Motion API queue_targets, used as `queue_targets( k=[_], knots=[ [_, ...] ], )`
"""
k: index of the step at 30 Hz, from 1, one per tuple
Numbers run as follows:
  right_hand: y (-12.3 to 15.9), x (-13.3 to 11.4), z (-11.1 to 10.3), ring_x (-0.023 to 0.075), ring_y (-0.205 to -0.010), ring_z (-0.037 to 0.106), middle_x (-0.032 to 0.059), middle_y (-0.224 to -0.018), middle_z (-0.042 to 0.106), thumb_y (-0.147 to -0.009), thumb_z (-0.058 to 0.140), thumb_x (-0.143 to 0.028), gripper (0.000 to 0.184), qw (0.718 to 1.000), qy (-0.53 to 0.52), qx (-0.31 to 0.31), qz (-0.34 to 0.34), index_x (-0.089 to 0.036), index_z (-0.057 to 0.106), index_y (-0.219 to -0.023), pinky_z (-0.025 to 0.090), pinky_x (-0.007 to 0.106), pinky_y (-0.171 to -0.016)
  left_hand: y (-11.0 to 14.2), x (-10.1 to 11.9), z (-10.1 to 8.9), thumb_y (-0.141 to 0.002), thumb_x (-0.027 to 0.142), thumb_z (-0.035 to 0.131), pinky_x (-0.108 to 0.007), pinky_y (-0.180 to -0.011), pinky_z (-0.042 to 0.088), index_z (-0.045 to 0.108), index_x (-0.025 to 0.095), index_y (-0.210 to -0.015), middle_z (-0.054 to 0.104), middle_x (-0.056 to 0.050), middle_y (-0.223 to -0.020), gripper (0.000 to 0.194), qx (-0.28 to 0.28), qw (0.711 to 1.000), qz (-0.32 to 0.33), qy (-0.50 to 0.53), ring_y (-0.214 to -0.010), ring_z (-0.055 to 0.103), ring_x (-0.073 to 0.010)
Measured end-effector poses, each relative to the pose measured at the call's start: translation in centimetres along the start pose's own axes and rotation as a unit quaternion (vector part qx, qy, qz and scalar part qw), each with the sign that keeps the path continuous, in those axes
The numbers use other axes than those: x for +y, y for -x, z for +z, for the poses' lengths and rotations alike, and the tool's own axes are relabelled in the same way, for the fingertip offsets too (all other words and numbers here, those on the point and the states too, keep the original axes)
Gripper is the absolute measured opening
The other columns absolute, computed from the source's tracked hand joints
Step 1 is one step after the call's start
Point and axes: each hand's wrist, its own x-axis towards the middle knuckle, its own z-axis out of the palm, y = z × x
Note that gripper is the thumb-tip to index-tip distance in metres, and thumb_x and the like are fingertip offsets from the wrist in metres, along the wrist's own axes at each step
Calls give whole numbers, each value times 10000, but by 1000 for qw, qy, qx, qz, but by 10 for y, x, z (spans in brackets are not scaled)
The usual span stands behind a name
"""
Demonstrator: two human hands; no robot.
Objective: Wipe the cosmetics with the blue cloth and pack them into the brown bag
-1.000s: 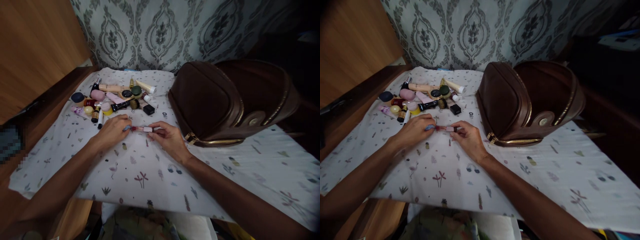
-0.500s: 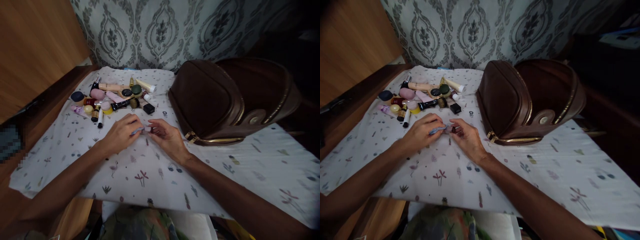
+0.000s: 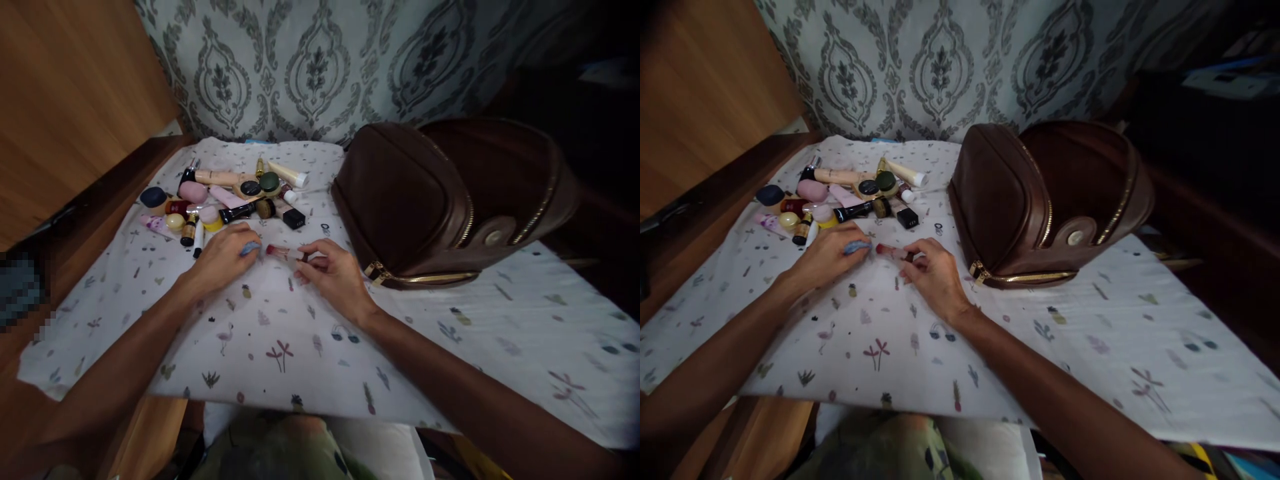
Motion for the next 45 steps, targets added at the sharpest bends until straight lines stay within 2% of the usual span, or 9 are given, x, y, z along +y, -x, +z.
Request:
queue_targets(
  k=[6, 9, 12, 16, 20, 23, 26, 36, 45],
  knots=[
    [-5, -6, 0, 101, -529, 635, -4, -610, 663, -640, 865, -397, 373, 969, -197, 30, 145, -150, 628, -788, 511, 196, -517, 5, 28, 7, -926, 181, 563, -333, -841, 530, 669, 177, -998, 653, -77, -1001, 128, 198, 973, 116, 41, -936, 633, -192],
    [-4, -9, 0, 91, -525, 631, 0, -634, 680, -585, 898, -402, 417, 945, -276, 11, 176, -142, 638, -782, 479, 181, -493, 9, 45, 15, -918, 136, 584, -353, -855, 540, 655, 187, -1037, 648, -109, -1065, 147, 212, 951, 224, -1, -993, 615, -210],
    [-1, -10, 2, 95, -516, 625, -5, -608, 676, -594, 890, -429, 430, 939, -296, -24, 176, -141, 654, -811, 445, 179, -473, 10, 49, 22, -904, 126, 600, -369, -863, 538, 658, 178, -1030, 641, -128, -1075, 148, 196, 944, 263, -39, -1017, 602, -234],
    [2, -13, 3, 76, -455, 577, -34, -545, 636, -621, 861, -438, 391, 945, -279, -19, 170, -153, 629, -755, 389, 171, -439, 7, 35, 22, -925, 186, 582, -374, -885, 520, 675, 181, -1035, 649, -109, -1038, 144, 201, 962, 184, -30, -982, 611, -233],
    [1, -16, 2, 73, -448, 575, -44, -554, 626, -615, 842, -430, 384, 946, -289, -3, 148, -158, 606, -748, 376, 171, -428, 3, 24, 14, -944, 350, 550, -356, -913, 497, 664, 183, -1078, 659, -88, -1054, 242, 216, 975, 13, 60, -985, 619, -231],
    [-2, -16, 2, 87, -453, 581, -47, -535, 608, -626, 820, -446, 385, 946, -301, 0, 121, -165, 588, -750, 382, 174, -423, -2, 28, 10, -901, 530, 561, -287, -746, 519, 645, 186, -1124, 666, -53, -963, 418, 174, 957, -137, 188, -826, 613, -195],
    [-5, -18, 3, 95, -448, 578, -59, -523, 578, -656, 800, -454, 377, 949, -300, 12, 93, -181, 554, -734, 374, 174, -404, -8, 39, 7, -791, 642, 644, -227, -571, 492, 654, 178, -1084, 636, -19, -834, 549, 139, 916, -220, 305, -668, 570, -153],
    [8, -39, -7, 90, -501, 575, -59, -599, 562, -811, 692, -284, 151, 981, -195, 2, -7, -192, 579, -851, 387, 152, -407, -40, 79, -6, -657, 491, 810, -156, -441, 442, 678, 178, -950, 600, 53, -668, 449, 242, 810, -239, 477, -499, 511, -76],
    [-4, -13, -10, 97, -498, 575, -56, -597, 574, -804, 665, -229, 119, 994, -102, -6, 32, -190, 616, -905, 416, 163, -434, -37, 64, 19, -550, 430, 874, -167, -389, 412, 641, 164, -866, 603, 60, -640, 475, 215, 750, -265, 567, -446, 498, -67]
  ],
)
